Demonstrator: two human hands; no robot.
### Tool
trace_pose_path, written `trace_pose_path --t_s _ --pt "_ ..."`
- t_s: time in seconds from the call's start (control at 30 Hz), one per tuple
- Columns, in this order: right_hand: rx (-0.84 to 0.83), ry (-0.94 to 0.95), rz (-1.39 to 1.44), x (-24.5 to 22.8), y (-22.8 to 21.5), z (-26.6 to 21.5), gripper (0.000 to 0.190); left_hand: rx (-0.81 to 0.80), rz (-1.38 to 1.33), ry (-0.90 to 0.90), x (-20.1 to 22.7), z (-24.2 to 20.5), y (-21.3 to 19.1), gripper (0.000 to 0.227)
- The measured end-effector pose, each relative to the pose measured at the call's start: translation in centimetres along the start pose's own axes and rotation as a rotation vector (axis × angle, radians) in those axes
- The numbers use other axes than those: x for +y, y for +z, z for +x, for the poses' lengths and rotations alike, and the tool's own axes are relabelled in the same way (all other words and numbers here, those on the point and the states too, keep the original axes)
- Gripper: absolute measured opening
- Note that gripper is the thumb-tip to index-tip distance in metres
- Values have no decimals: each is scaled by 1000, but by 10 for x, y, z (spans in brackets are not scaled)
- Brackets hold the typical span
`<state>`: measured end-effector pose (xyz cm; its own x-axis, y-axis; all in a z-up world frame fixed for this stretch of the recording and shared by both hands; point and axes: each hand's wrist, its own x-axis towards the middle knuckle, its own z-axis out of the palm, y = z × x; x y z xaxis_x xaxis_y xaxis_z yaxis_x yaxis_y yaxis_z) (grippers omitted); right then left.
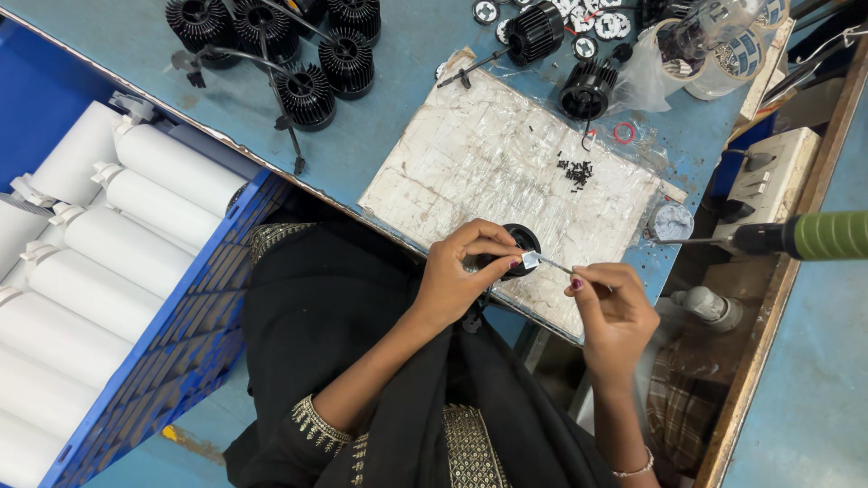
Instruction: The person assembles a small cylindrical electronic component by hand, placing a white square and a circular metal piece inside, then uses a green electric screwdriver to secure the parts with screws. The workspace contains multiple similar components and tools.
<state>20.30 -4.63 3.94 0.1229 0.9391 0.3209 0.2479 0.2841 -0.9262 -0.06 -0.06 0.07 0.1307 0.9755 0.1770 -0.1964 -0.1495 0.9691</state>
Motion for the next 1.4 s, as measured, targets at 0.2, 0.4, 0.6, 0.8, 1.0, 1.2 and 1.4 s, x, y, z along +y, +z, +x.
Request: trace_pose_path --t_s 0.2,0.4,0.6,0.8,1.0,1.2,1.4 --pt "18 -323 -468 -6 4 -11 16 3 -26 21 0 0 0 20" --pt "-41 -486 -644 -8 7 -20 19 32 -51 -10 -1 -1 2 18" --pt "-73 -524 -635 -10 7 -21 19 39 -41 -19 1 -2 3 17" --pt "-39 -417 -441 -9 6 -18 17 39 -62 -24 1 -2 3 17" --pt "115 79 159 9 -27 -6 8 35 -23 -26 -1 -1 2 18" --pt "232 253 190 39 -114 8 9 56 -98 -88 -2 0 1 23" --pt "472 222 75 87 -146 34 9 15 5 -39 3 4 -4 27"
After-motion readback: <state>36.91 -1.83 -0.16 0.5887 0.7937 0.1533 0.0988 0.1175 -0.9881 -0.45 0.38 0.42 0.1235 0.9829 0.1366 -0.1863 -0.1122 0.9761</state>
